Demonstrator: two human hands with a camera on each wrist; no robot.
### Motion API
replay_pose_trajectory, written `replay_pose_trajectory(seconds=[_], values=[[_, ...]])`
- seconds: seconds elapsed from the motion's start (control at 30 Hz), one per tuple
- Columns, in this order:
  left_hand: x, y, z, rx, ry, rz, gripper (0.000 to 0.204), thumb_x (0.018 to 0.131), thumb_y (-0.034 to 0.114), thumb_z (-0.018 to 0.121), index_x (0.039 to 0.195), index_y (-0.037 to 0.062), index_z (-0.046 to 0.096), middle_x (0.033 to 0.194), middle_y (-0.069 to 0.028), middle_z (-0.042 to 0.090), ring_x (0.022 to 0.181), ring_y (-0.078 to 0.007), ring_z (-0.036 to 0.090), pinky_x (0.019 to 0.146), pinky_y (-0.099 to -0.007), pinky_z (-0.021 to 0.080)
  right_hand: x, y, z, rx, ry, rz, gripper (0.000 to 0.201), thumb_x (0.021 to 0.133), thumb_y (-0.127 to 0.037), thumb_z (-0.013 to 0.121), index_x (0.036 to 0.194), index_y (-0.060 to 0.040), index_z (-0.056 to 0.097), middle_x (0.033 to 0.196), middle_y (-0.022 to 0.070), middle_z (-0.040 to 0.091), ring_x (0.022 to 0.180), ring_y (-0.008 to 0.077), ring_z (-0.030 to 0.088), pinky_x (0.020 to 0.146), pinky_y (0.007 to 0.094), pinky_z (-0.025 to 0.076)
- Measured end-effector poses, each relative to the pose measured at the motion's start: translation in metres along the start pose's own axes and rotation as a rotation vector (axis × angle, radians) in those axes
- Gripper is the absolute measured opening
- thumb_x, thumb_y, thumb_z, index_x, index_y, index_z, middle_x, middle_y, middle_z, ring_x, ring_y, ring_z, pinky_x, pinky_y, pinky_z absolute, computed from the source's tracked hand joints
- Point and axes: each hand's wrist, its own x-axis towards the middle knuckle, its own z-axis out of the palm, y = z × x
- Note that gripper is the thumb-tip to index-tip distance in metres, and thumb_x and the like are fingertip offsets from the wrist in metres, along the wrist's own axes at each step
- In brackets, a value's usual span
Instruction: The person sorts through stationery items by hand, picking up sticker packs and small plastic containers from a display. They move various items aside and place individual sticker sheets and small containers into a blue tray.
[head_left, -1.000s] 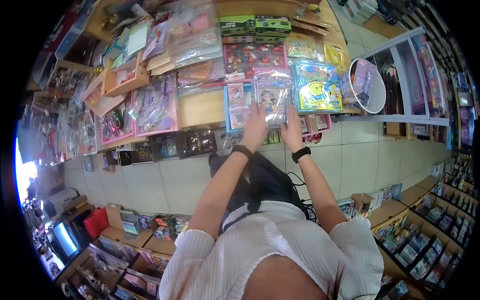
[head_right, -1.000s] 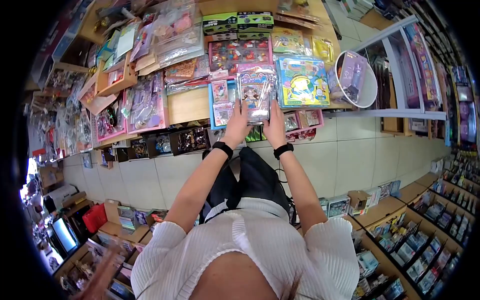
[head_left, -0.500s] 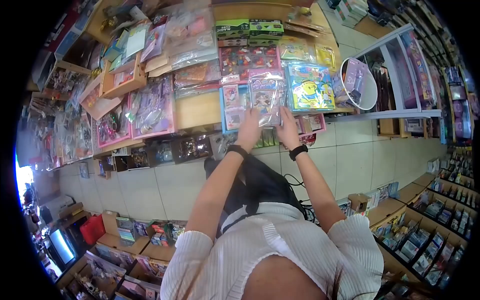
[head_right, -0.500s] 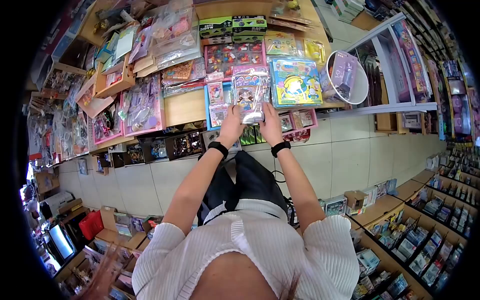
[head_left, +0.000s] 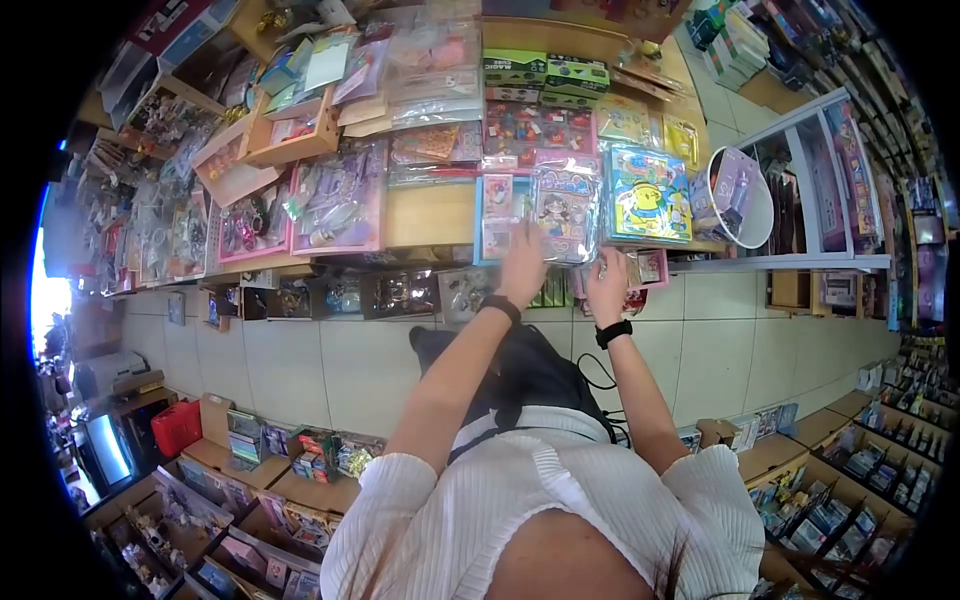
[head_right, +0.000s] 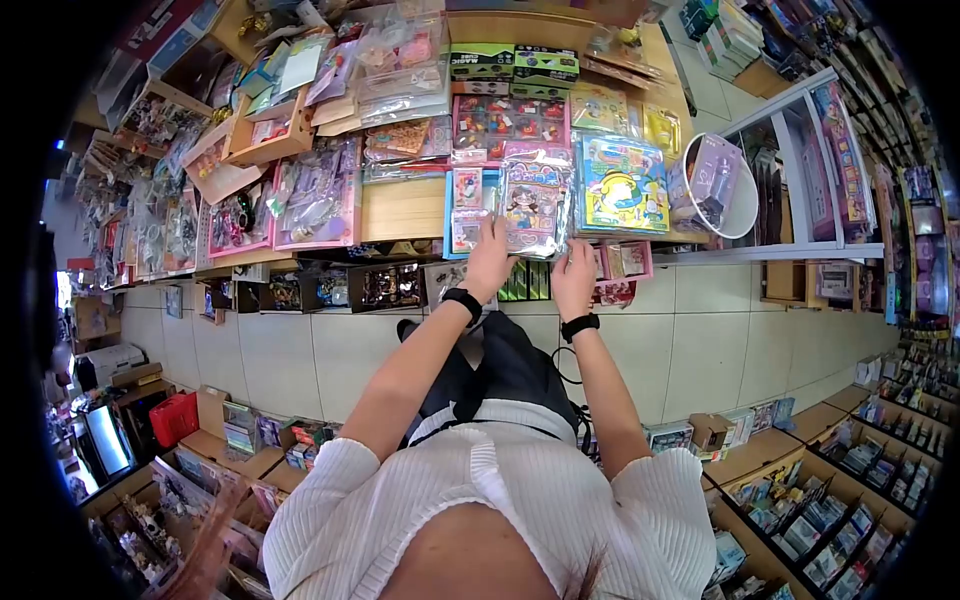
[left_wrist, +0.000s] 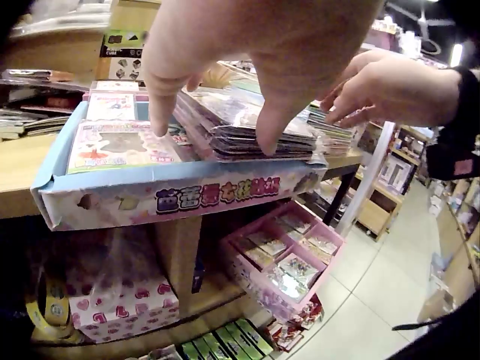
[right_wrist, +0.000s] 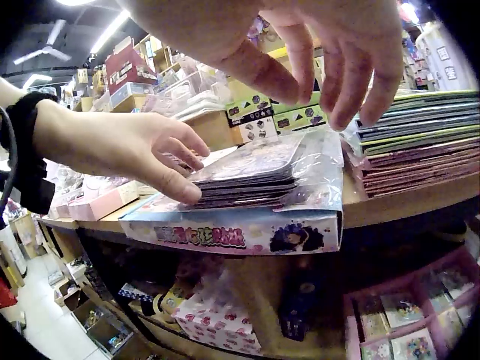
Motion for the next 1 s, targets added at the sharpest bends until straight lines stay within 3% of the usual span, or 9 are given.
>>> replay_pose_trajectory(seconds=[0.13,0.23,0.47,0.6,0.63,0.77,0.87,1.0], values=[[-0.013,-0.001,-0.014,-0.036,-0.012,-0.044,0.073,0.067,0.01,0.07,0.125,-0.0033,0.026,0.128,-0.0254,0.026,0.118,-0.0413,0.032,0.092,-0.0401,0.038,-0.009,-0.012,0.003,0.034,0.019,-0.023,0.022,0.074,0.001,0.049,0.096,0.0009,0.052,0.096,0.0162,0.052,0.09,0.0341,0.05,0.078,0.0398,0.04],[-0.032,-0.016,-0.038,-0.147,0.131,-0.013,0.064,0.073,0.014,0.066,0.122,-0.0044,0.03,0.128,-0.0248,0.028,0.117,-0.0409,0.032,0.097,-0.0402,0.032,-0.016,-0.029,0.011,0.119,-0.024,-0.027,0.02,0.076,0.003,0.047,0.095,-0.0001,0.053,0.092,0.0151,0.053,0.086,0.0329,0.052,0.075,0.0371,0.041],[-0.093,-0.117,-0.072,-0.167,0.333,-0.252,0.049,0.078,0.014,0.06,0.116,-0.0069,0.037,0.121,-0.0258,0.035,0.112,-0.0398,0.037,0.096,-0.0391,0.032,-0.032,-0.091,0.062,0.191,-0.146,-0.084,0.017,0.077,0.003,0.048,0.092,0.0003,0.054,0.086,0.0145,0.053,0.078,0.0307,0.054,0.068,0.0339,0.043],[-0.125,-0.18,-0.097,-0.319,0.311,-0.453,0.044,0.079,0.012,0.058,0.114,-0.0076,0.038,0.12,-0.0247,0.036,0.11,-0.0385,0.038,0.095,-0.0384,0.033,-0.05,-0.128,0.121,0.32,-0.28,0.082,0.016,0.077,0.004,0.049,0.091,0.0006,0.055,0.081,0.0127,0.056,0.068,0.0214,0.058,0.061,0.0291,0.045],[-0.135,-0.199,-0.104,-0.306,0.32,-0.407,0.043,0.079,0.011,0.057,0.114,-0.0073,0.039,0.119,-0.0244,0.036,0.109,-0.0382,0.039,0.094,-0.0393,0.034,-0.056,-0.137,0.14,0.381,-0.275,0.095,0.015,0.078,0.003,0.049,0.091,-0.0002,0.056,0.079,0.0115,0.058,0.066,0.0189,0.058,0.06,0.0281,0.046],[-0.167,-0.261,-0.143,-0.24,0.341,-0.494,0.04,0.079,0.011,0.057,0.112,-0.0042,0.04,0.116,-0.0228,0.039,0.107,-0.0382,0.041,0.091,-0.0394,0.036,-0.078,-0.184,0.199,0.567,-0.387,0.254,0.012,0.083,-0.002,0.05,0.093,-0.0007,0.056,0.074,0.0086,0.06,0.064,0.0141,0.059,0.058,0.0249,0.046],[-0.179,-0.301,-0.179,-0.238,0.369,-0.583,0.038,0.078,0.009,0.056,0.111,-0.0046,0.04,0.112,-0.0234,0.041,0.103,-0.0389,0.043,0.09,-0.0403,0.036,-0.089,-0.223,0.219,0.538,-0.473,0.251,0.012,0.083,-0.003,0.051,0.093,-0.0008,0.056,0.075,0.0092,0.061,0.065,0.0146,0.059,0.059,0.0252,0.046],[-0.17,-0.33,-0.218,-0.151,0.425,-0.484,0.038,0.078,0.008,0.056,0.11,-0.0045,0.041,0.113,-0.0237,0.041,0.105,-0.0386,0.042,0.091,-0.0411,0.035,-0.091,-0.261,0.225,0.502,-0.467,0.171,0.012,0.081,-0.003,0.052,0.092,-0.0009,0.057,0.078,0.0114,0.061,0.066,0.0178,0.06,0.06,0.0277,0.047]])
